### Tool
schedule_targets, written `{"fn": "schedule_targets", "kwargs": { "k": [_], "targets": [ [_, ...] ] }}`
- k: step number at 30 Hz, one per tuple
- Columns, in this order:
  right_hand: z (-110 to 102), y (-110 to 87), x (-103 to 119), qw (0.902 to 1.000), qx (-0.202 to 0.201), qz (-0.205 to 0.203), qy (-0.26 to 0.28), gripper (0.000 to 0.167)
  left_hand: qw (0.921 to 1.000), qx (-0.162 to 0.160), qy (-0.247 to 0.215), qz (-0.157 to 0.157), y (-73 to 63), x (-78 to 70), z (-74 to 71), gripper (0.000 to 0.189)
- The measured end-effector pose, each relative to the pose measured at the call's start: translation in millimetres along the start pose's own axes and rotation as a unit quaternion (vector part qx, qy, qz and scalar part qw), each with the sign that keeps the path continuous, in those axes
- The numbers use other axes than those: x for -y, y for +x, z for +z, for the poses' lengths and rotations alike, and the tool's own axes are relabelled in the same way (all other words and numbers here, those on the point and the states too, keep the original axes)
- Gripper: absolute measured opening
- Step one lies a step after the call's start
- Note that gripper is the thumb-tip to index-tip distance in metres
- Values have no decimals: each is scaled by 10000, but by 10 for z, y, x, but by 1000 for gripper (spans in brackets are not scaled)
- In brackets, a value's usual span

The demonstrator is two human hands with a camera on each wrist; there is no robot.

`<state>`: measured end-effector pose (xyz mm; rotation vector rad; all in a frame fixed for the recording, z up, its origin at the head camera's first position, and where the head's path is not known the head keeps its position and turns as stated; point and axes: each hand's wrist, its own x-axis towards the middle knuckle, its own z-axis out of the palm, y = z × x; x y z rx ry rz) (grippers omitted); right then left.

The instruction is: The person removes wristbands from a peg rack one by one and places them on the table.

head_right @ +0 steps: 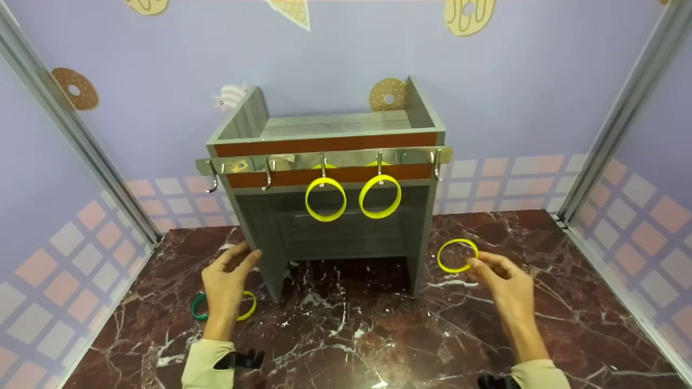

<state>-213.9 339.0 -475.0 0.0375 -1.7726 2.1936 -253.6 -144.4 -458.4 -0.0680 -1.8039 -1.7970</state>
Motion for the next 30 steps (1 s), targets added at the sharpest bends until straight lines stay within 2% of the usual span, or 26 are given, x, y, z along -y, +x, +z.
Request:
{"fn": "schedule_targets", "kwargs": {
  "k": [8,13,20,30],
  "targets": [
    [-22,0,-185,9975,125,507,-471,13,10000,-39,-26,-38,-4,-4,-1,25],
    [-26,-4,-280,9938,279,680,-840,13,10000,-70,6,-45,0,1,3,25],
    [-41,26,-405,9844,383,942,-1436,32,9999,2,49,-114,-5,-5,-1,26],
    [-25,31,-523,9727,557,1159,-1931,37,10000,29,73,-53,-9,-4,-10,26]
  ]
}}
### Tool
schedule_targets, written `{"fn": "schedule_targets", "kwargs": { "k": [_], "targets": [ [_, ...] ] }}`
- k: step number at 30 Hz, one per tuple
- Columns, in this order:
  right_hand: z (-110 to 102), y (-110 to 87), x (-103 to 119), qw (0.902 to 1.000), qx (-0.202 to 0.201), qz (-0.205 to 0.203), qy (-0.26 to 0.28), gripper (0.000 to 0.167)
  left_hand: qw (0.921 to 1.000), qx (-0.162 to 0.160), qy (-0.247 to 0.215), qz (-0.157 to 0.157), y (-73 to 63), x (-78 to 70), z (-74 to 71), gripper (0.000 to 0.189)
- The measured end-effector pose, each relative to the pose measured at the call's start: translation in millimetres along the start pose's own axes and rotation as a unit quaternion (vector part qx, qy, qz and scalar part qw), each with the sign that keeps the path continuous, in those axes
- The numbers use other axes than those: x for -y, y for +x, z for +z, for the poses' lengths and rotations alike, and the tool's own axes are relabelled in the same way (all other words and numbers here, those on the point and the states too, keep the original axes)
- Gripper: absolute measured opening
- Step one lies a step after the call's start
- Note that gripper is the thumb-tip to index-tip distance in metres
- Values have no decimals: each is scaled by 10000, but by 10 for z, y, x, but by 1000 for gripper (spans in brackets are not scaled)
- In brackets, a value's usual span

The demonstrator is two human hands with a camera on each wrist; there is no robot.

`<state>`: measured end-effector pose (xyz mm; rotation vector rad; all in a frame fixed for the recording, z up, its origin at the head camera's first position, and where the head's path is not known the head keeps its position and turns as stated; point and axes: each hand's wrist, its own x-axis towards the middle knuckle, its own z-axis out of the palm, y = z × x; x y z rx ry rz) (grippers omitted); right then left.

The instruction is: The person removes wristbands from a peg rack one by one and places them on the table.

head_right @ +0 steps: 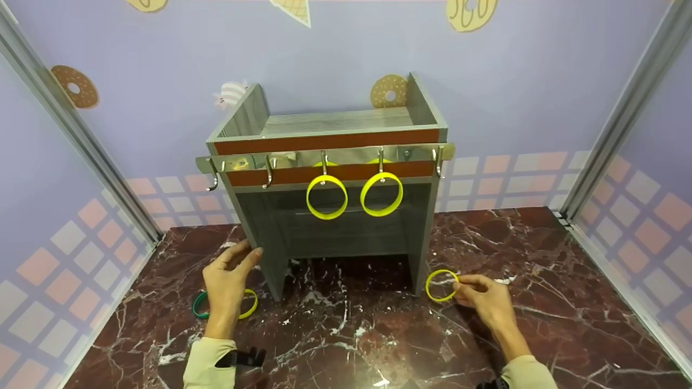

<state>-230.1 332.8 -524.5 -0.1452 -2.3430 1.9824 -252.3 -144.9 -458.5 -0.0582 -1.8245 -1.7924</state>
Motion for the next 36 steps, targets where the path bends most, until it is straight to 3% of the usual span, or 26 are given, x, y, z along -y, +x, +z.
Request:
{"fn": "schedule_targets", "kwargs": {
  "k": [12,23,32,36],
  "targets": [
    [5,0,-25,9995,125,245,-178,37,9999,8,-87,-51,8,5,17,26],
    [0,-37,-4,9954,-42,349,-893,36,10000,1,71,20,3,6,12,26],
    [-38,-76,111,9947,-75,238,-996,42,10000,-33,-66,-27,-1,-5,12,24],
    [-18,-100,227,9936,-147,-26,-1119,44,10000,-3,-56,-23,-3,-15,9,24]
  ]
}}
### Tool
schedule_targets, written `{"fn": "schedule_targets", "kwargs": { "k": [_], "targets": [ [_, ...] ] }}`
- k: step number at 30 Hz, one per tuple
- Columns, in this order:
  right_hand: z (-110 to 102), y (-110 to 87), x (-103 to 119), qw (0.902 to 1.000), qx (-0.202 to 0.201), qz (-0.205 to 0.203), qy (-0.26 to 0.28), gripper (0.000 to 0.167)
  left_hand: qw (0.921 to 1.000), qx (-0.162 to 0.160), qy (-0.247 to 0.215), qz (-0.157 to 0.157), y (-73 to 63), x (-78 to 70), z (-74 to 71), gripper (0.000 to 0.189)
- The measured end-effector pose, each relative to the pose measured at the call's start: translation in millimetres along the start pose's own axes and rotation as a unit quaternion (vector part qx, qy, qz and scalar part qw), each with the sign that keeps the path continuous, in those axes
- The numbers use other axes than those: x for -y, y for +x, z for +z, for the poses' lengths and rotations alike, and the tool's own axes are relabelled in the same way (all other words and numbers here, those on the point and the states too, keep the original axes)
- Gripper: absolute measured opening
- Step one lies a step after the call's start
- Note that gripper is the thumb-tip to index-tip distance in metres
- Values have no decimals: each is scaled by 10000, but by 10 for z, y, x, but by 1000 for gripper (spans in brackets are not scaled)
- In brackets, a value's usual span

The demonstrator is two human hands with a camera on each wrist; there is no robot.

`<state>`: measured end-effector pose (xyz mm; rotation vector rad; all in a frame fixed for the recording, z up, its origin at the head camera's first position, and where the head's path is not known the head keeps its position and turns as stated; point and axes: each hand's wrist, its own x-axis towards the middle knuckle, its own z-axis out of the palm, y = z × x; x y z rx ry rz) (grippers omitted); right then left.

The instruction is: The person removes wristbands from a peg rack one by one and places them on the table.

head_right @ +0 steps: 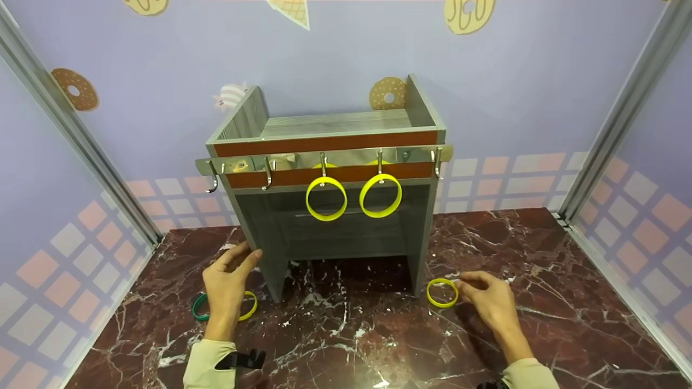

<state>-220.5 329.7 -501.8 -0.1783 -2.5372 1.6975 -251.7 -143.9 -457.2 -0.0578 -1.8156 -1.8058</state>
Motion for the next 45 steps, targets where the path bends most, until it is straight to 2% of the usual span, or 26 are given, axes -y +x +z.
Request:
{"fn": "schedule_targets", "kwargs": {
  "k": [6,13,19,24,30,39,45],
  "targets": [
    [17,-56,260,9972,-207,-650,292,42,10000,18,18,14,1,5,-7,25],
    [69,-162,608,9914,-450,-1199,255,37,10000,16,-18,47,4,4,-3,24],
    [125,-212,862,9841,-457,-1673,379,32,9999,-15,19,112,9,15,0,23],
    [162,-228,1060,9813,-398,-1767,650,32,10000,-54,1,30,12,22,4,23],
    [230,-208,1244,9739,-192,-1865,1280,33,10000,-61,-20,-57,12,17,5,23],
    [374,-153,1428,9661,-106,-1998,1629,32,9998,-70,-61,-156,6,10,0,25],
    [457,-144,1559,9538,-12,-1959,2278,32,10000,28,-13,5,1,15,-7,25]
  ]
}}
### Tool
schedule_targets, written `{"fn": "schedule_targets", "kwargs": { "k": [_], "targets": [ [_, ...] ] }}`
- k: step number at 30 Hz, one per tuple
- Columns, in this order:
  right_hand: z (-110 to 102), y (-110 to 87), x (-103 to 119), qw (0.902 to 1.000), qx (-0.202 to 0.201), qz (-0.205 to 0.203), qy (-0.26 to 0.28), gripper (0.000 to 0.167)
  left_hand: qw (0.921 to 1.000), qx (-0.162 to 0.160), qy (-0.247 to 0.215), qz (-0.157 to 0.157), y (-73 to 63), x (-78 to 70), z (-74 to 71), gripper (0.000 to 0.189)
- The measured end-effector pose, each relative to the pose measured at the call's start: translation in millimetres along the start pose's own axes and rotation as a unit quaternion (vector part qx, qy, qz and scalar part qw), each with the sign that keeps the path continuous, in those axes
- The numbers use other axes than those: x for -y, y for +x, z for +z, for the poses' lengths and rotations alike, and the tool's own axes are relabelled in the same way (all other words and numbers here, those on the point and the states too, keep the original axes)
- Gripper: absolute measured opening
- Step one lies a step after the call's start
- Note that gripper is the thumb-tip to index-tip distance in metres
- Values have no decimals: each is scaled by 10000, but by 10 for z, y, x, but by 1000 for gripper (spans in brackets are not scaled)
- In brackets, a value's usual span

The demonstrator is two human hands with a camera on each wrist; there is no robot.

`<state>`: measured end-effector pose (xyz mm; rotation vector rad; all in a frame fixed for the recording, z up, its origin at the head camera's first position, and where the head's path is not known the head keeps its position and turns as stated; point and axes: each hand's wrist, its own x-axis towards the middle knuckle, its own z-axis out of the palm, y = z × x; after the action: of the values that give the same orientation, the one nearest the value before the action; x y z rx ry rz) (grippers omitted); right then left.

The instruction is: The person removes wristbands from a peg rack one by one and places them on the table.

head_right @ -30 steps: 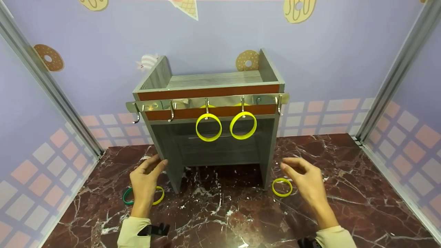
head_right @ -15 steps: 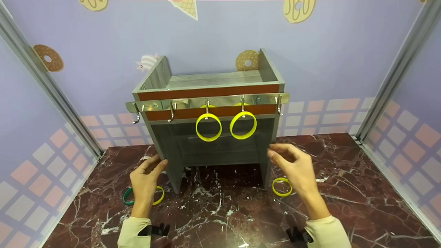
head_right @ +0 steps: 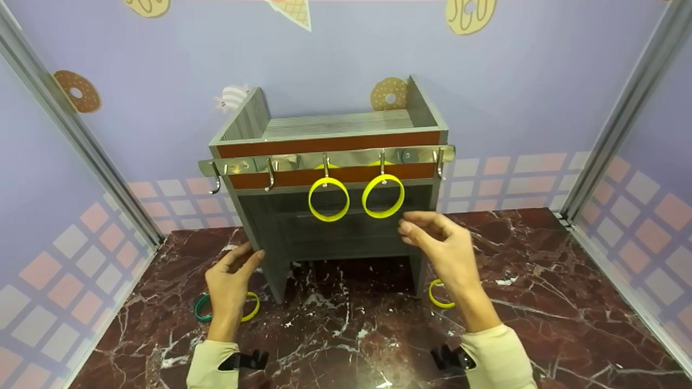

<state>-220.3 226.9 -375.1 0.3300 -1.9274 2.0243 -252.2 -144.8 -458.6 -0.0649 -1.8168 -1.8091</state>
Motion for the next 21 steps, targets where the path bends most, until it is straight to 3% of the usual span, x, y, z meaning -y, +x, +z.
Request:
{"fn": "schedule_targets", "kwargs": {
  "k": [6,21],
  "targets": [
    [102,59,48,9984,-81,-13,558,34,10000,-11,14,76,-2,-1,-3,25],
    [216,110,78,9947,-344,-205,945,27,9999,-52,36,-153,-3,-8,3,26]
  ]
}}
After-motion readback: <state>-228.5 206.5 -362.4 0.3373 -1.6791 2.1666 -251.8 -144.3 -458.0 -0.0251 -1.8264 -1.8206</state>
